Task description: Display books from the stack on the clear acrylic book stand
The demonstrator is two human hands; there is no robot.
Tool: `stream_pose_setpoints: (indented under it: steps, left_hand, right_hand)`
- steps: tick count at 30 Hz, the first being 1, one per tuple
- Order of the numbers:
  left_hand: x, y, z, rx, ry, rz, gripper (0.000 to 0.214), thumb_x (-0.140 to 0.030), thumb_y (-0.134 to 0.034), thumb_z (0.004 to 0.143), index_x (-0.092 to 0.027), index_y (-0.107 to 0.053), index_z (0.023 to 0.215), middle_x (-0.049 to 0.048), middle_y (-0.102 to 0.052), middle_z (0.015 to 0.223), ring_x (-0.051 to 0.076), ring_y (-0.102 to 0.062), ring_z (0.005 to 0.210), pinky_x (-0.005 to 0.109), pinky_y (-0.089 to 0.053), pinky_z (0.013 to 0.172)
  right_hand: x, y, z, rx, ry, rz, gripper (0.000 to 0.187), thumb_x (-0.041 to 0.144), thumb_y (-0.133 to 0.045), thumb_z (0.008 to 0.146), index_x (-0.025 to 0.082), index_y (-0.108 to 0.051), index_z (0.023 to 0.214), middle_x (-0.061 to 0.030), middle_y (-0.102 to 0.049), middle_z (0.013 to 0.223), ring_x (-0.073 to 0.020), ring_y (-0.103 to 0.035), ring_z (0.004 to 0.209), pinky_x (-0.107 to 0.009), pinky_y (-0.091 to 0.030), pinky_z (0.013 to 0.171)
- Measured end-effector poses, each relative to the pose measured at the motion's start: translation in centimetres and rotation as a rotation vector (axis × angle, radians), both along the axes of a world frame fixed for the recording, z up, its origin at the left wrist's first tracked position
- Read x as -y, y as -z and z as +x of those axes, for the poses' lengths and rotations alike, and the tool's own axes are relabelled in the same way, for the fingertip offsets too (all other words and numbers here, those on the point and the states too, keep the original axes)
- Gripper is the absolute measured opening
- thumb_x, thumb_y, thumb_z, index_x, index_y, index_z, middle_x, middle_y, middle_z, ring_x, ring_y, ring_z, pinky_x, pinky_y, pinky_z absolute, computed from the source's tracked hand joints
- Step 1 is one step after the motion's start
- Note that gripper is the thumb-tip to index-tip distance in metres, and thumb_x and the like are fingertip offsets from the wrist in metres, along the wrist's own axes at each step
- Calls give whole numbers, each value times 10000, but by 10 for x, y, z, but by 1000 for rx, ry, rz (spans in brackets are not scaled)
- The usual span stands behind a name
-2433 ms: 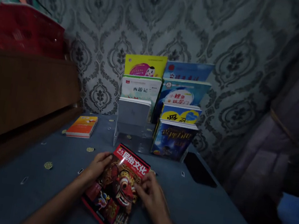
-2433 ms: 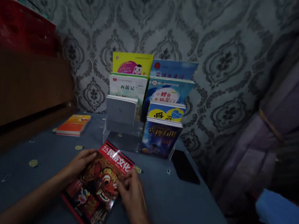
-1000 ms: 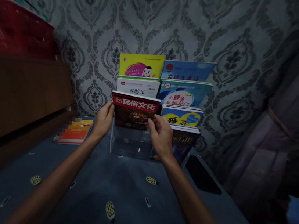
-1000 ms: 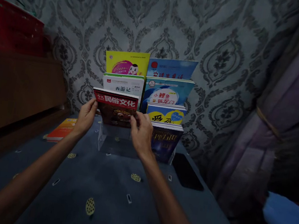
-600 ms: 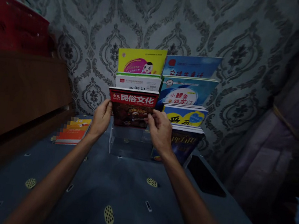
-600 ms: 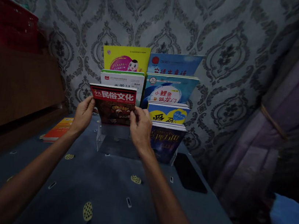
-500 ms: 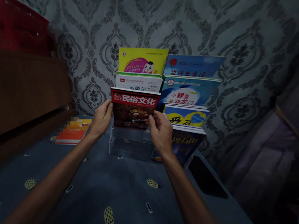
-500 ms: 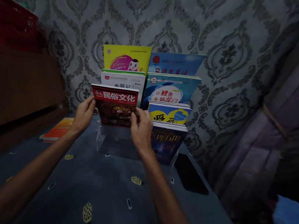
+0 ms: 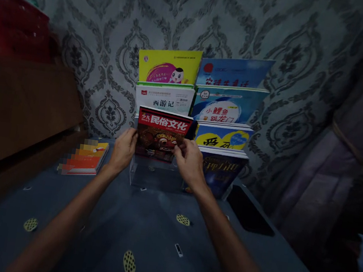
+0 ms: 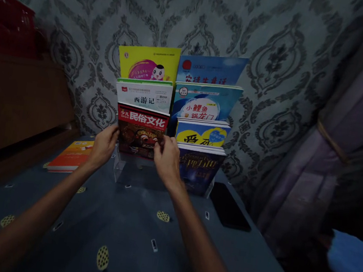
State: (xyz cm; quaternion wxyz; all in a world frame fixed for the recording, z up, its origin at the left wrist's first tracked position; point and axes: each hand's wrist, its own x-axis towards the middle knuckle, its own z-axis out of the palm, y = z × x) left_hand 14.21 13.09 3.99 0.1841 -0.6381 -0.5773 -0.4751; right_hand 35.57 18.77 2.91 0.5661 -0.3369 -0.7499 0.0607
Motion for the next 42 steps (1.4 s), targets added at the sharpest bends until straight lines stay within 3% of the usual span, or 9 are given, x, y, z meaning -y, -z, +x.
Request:
stream_pose_setpoints:
  steps: [9,15,19,21,23,27,29,36,42]
  left_hand:
    - [5,6,4,-19,-67,-99,200,-192,-370,971,-190,-540,867,54,-632,798,185,-605,749,265,-414,679]
    - [11,4,5,-79,-262,-233,154,-241,-397,980,-198,-534,924,66,-661,783,221,-659,758,273,-405,632]
    - [16,7,6,-89,-310,-329,159,-260,-385,990,-204,-532,970,87,-689,845,251,-681,814,288,-431,647]
    - [18,7,6,-61,-298,-315,160,-260,-399,983,-193,-524,1058,96,-695,896,257,-683,849,304,-461,686]
    - [18,4,7,-28,-254,-234,291,-239,-437,959,-158,-463,1237,139,-683,1051,268,-673,948,340,-492,766]
    - [16,-8,10,-50,-131,-15,629,-182,-454,932,-181,-194,1505,174,-502,1400,266,-544,1238,394,-475,960]
    - [15,-15,13,-86,-139,11,643,-184,-437,944,-222,-173,1529,154,-498,1397,266,-541,1243,397,-480,964]
    - [10,-25,18,-200,-280,-99,556,-202,-439,956,-231,-323,1499,134,-580,1271,257,-664,976,330,-545,765]
    - [0,-22,18,-119,-224,-57,528,-207,-455,952,-203,-372,1473,142,-611,1234,276,-659,1007,372,-536,832]
  right_hand:
    - [1,-1,-4,102,65,-24,103,218,-486,844,183,-575,881,-83,-577,863,-238,-577,818,-376,-486,766]
    - [9,-3,-6,318,140,-148,175,247,-500,880,135,-594,977,-125,-610,945,-261,-599,895,-372,-479,808]
    - [16,-3,-8,405,170,-207,191,235,-490,903,125,-589,1024,-147,-620,1024,-257,-608,941,-348,-474,808]
    - [18,-4,-9,425,189,-224,185,242,-493,911,130,-596,1016,-148,-622,1036,-254,-618,934,-342,-474,798]
    - [22,-7,-8,448,204,-247,188,254,-499,919,130,-605,1013,-149,-628,1040,-251,-631,928,-331,-472,793]
    - [28,-12,-9,459,198,-296,211,226,-506,927,96,-598,1066,-165,-663,1054,-255,-644,976,-310,-460,815]
    - [30,-14,-9,440,188,-315,231,208,-510,928,79,-577,1107,-171,-671,1080,-257,-648,1004,-303,-457,826]
    - [28,-16,-9,388,136,-328,203,196,-531,925,116,-578,1105,-151,-700,1104,-237,-659,1051,-274,-457,842]
    - [31,-17,-9,481,195,-362,186,205,-519,936,120,-620,1068,-154,-732,1009,-258,-704,941,-292,-472,753]
